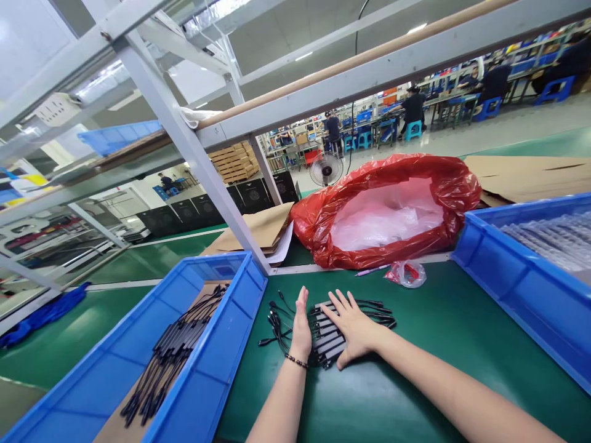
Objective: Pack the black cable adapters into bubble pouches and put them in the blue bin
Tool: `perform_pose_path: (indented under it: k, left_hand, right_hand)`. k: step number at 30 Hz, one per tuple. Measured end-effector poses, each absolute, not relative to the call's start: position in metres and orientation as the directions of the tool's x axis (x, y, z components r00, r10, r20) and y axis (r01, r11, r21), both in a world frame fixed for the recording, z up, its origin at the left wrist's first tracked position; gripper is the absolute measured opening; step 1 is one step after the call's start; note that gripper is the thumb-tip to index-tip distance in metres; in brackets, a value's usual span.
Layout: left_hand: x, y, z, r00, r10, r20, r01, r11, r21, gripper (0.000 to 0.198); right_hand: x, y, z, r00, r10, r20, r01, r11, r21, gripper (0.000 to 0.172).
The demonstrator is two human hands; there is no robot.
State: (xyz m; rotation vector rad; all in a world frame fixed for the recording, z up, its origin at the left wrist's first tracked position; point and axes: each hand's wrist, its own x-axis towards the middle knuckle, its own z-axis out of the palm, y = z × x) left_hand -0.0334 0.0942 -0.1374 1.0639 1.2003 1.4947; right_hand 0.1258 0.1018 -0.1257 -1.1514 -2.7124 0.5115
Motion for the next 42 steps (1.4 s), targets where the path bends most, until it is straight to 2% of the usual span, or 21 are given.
perform_pose_path:
  k: [5, 10, 13, 16, 24, 28, 33, 42]
  left_hand:
    - [-0.013, 0.086, -0.151, -0.308, 0.940, 0.145, -0.150, -0.199, 0.969, 0.053]
    - [-0.003, 0.100, -0.142, -0.238, 0.955, 0.179, -0.091, -0.205, 0.975, 0.051]
    - [-0.019, 0.108, -0.136, -0.161, 0.965, 0.209, 0.162, -0.183, 0.970, 0.044]
    - [-0.046, 0.114, -0.136, -0.143, 0.967, 0.211, 0.471, -0.121, 0.874, 0.033]
    - [-0.088, 0.145, -0.139, -0.118, 0.980, 0.162, 0.704, -0.033, 0.710, 0.033]
    - [-0.079, 0.158, -0.131, -0.060, 0.985, 0.164, 0.747, -0.065, 0.662, 0.043]
    - [-0.039, 0.167, -0.137, 0.065, 0.989, 0.132, 0.731, -0.137, 0.669, 0.052]
    - [-0.027, 0.181, -0.139, 0.052, 0.988, 0.144, 0.691, -0.139, 0.709, 0.056]
  right_hand:
    - [0.121, 0.104, -0.124, -0.699, 0.715, -0.013, 0.663, 0.641, -0.387, 0.122]
    - [0.116, 0.098, -0.132, -0.624, 0.781, -0.018, 0.718, 0.564, -0.407, 0.118]
    - [0.120, 0.101, -0.137, -0.572, 0.820, -0.006, 0.747, 0.519, -0.415, 0.115]
    - [0.123, 0.108, -0.141, -0.528, 0.849, 0.001, 0.771, 0.481, -0.417, 0.115]
    - [0.110, 0.144, -0.139, -0.541, 0.835, -0.099, 0.783, 0.457, -0.422, 0.119]
    - [0.103, 0.167, -0.138, -0.582, 0.807, -0.097, 0.760, 0.497, -0.419, 0.119]
    - [0.101, 0.188, -0.141, -0.630, 0.774, -0.062, 0.716, 0.548, -0.433, 0.121]
    - [0.100, 0.207, -0.147, -0.641, 0.766, -0.043, 0.695, 0.555, -0.457, 0.122]
